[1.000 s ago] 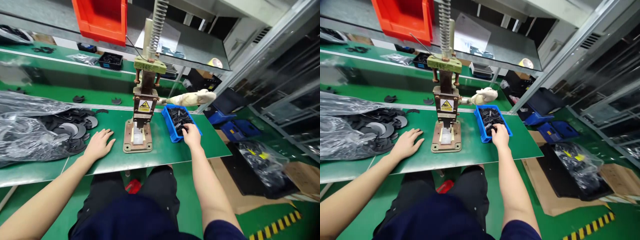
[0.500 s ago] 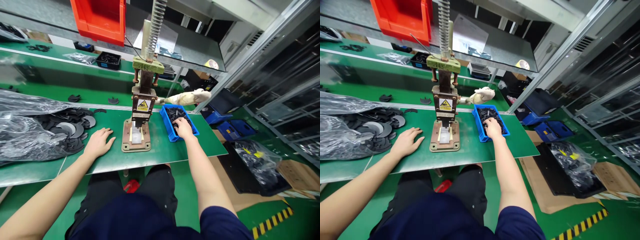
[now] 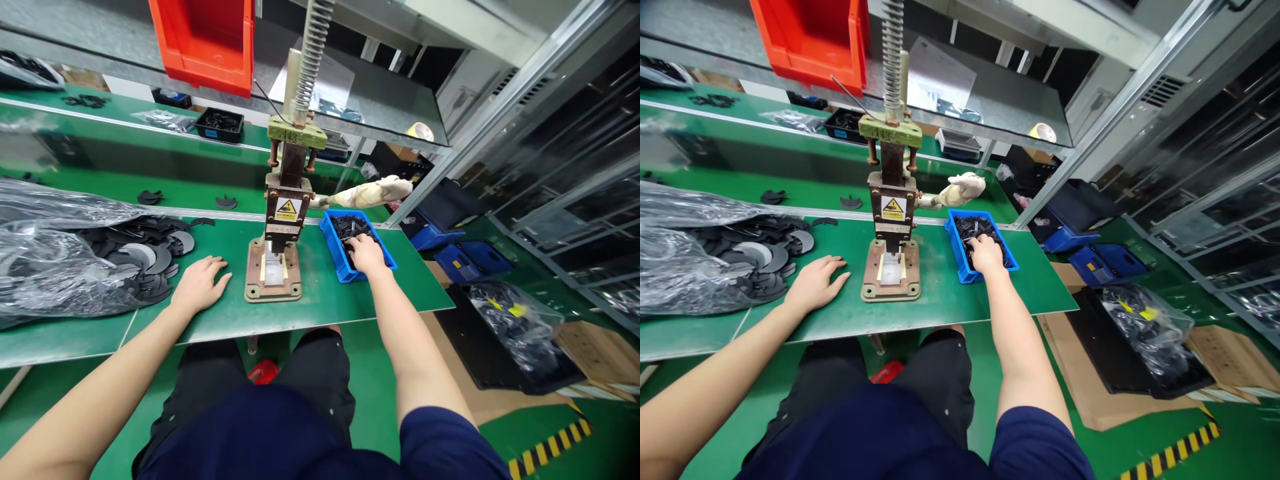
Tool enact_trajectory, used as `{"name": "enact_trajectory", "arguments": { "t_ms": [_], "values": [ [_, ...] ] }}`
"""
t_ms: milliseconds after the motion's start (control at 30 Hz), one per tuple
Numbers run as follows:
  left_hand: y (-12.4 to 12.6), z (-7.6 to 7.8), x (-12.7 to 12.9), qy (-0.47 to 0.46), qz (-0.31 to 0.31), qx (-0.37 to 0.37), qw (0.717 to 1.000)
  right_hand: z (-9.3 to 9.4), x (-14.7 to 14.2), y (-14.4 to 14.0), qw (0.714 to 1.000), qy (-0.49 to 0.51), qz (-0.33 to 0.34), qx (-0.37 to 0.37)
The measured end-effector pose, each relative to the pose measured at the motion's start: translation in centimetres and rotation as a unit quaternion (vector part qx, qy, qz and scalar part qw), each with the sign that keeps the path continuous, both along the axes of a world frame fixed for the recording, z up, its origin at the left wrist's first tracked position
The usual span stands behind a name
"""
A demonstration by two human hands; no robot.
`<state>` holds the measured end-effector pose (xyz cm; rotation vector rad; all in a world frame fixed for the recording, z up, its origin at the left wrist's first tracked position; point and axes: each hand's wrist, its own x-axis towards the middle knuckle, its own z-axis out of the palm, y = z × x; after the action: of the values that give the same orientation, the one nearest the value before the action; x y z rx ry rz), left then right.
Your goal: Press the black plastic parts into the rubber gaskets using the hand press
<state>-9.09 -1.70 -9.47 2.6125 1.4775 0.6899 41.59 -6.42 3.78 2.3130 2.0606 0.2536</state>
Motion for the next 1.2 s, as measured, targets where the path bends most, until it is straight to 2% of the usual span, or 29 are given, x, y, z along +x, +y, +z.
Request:
{"name": "enact_trajectory", "arguments": {
  "t_ms": [367, 533, 733, 900, 1033, 1133, 1200],
  "values": [
    [-0.1, 0.4, 0.1, 0.002, 0.005, -0.002, 1.0, 0.2, 0.2, 0.1, 0.999, -0.005, -0.031, 0.034],
    [-0.1, 0.5, 0.2, 0.001, 0.006, 0.002, 1.0, 0.1, -0.1, 1.1, 1.0, 0.012, 0.0, 0.026],
    [-0.1, 0.5, 0.1, -0.01, 0.008, -0.006, 1.0, 0.1, -0.6, 2.4, 0.999, 0.031, 0.004, 0.028],
    [0.0, 0.3, 0.1, -0.03, 0.007, -0.017, 0.999, 0.4, -0.5, 1.8, 0.992, 0.089, 0.0, 0.084],
    [-0.3, 0.7, 0.2, -0.042, 0.018, -0.014, 0.999, 1.3, 0.2, 0.7, 0.965, 0.178, -0.034, 0.188],
    [-0.5, 1.4, 0.0, -0.08, 0.028, -0.008, 0.996, 2.0, 0.4, 0.1, 0.922, 0.27, -0.06, 0.271],
    [-0.8, 2.1, -0.2, -0.117, 0.044, 0.003, 0.992, 2.0, -0.5, -0.7, 0.884, 0.341, -0.057, 0.314]
  ]
}}
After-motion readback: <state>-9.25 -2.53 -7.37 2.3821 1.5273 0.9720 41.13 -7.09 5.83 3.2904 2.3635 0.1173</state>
